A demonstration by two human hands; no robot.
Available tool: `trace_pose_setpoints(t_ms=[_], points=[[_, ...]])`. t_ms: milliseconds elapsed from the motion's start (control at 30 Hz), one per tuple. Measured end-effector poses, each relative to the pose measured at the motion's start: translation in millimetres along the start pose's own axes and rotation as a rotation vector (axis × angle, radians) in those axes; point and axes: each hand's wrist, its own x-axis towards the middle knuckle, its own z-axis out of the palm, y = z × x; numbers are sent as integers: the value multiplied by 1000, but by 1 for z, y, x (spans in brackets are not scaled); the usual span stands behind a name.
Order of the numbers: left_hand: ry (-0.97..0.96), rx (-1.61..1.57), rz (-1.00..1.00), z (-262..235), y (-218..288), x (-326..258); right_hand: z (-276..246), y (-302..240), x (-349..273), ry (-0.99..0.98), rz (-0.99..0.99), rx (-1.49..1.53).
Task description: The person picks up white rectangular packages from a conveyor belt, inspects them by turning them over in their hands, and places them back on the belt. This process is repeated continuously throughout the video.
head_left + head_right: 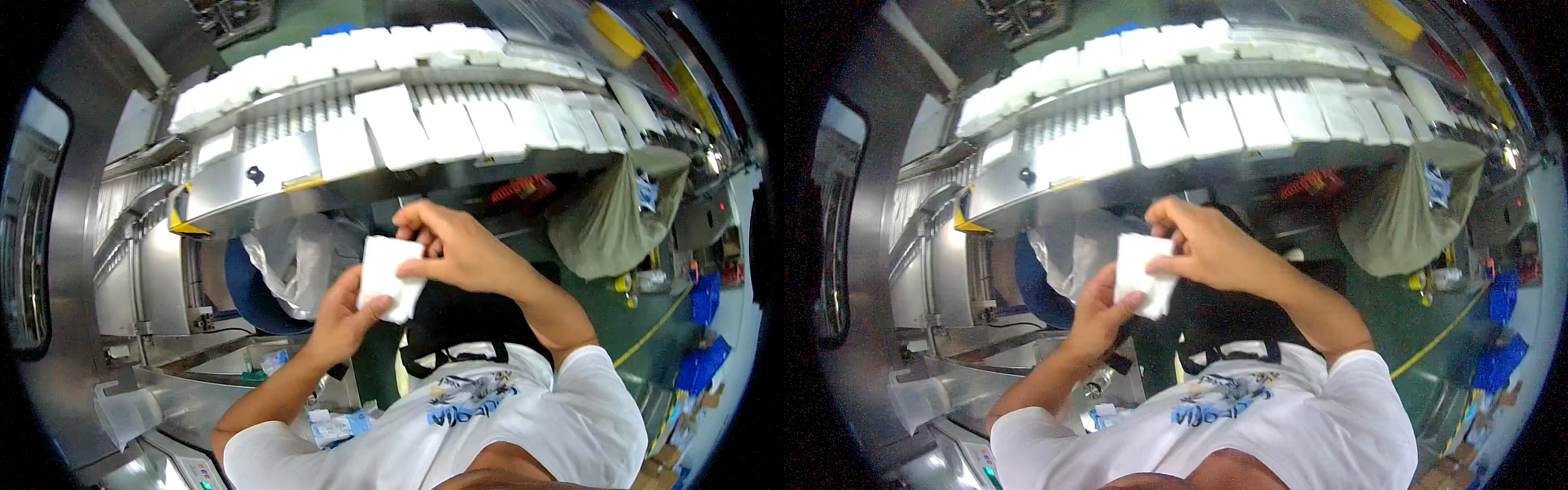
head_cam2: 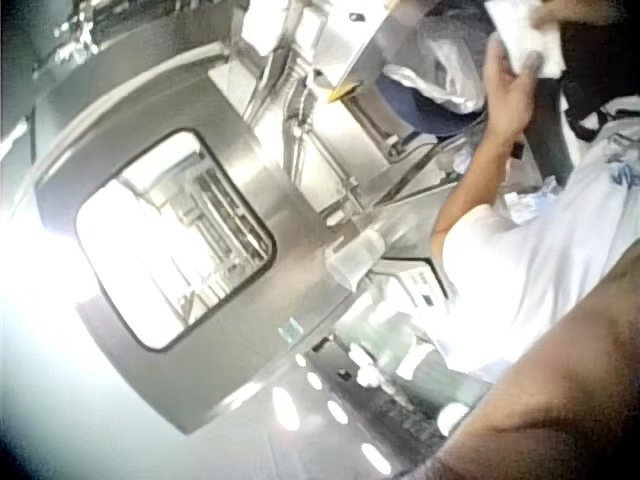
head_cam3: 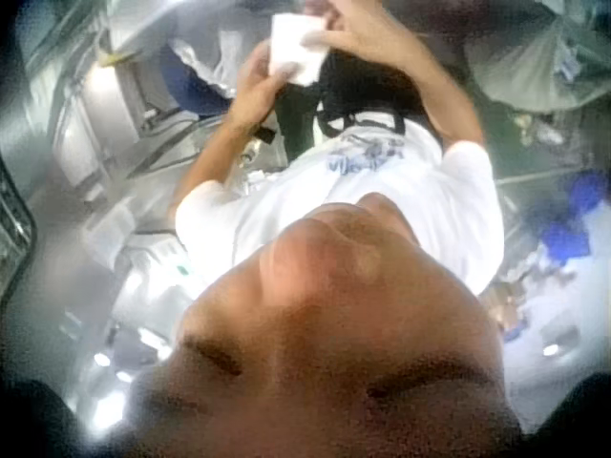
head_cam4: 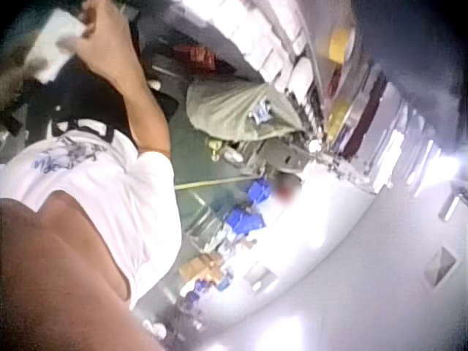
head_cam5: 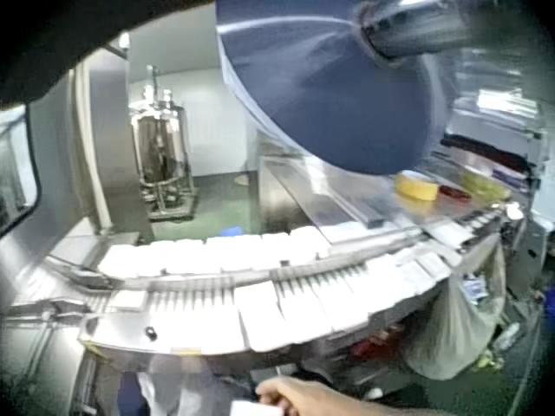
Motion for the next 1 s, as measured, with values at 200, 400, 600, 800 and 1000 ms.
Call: trace_pose_setpoints(t_ms=[200,400,600,800,1000], points=[[103,-23,48,6,5,8,30,33,-24,348,21,218],[86,-47,99,4,3,3,51,32,-23,374,33,301],[40,21,133,4,4,4,42,-1,-32,375,-412,-145],[-11,47,160,7,4,4,38,1,-24,391,-260,-101],[-25,31,158,6,1,2,36,-1,-20,392,-176,-106]])
